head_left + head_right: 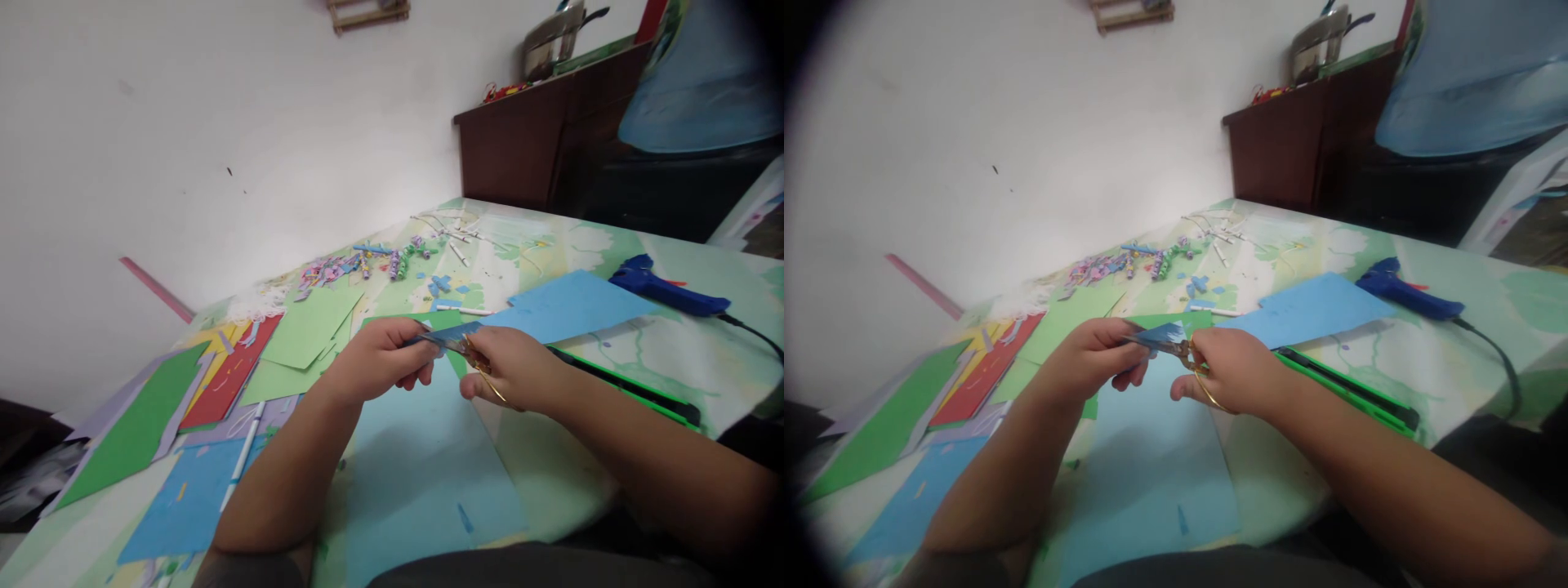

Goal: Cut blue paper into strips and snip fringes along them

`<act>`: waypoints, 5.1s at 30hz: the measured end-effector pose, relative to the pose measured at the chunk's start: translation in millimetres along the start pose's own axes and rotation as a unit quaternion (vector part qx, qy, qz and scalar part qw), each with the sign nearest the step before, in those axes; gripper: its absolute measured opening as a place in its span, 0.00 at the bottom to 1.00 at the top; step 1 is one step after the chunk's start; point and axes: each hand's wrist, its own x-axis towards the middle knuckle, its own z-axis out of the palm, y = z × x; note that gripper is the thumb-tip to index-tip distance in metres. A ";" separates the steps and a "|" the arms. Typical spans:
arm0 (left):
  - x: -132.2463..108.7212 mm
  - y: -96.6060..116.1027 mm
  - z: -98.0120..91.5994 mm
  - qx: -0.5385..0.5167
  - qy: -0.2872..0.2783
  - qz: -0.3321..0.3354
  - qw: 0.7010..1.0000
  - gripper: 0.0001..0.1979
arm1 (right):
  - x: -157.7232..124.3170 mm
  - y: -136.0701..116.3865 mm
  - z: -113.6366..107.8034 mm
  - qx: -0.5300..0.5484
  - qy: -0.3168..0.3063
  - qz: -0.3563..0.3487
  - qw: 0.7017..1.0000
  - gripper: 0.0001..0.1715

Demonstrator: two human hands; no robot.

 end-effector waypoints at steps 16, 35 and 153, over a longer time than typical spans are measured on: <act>0.3 -3.3 11.6 0.138 0.108 0.118 0.977 0.12 | -1.2 1.6 1.7 0.078 -0.028 -0.012 0.997 0.25; -0.1 -6.5 16.4 0.096 0.120 0.104 0.983 0.11 | -1.1 -6.6 -6.9 -0.041 -0.010 0.042 0.998 0.22; -0.8 0.7 -6.9 0.099 0.033 -0.035 0.994 0.12 | -4.1 -16.0 30.0 0.252 0.011 -0.020 0.967 0.32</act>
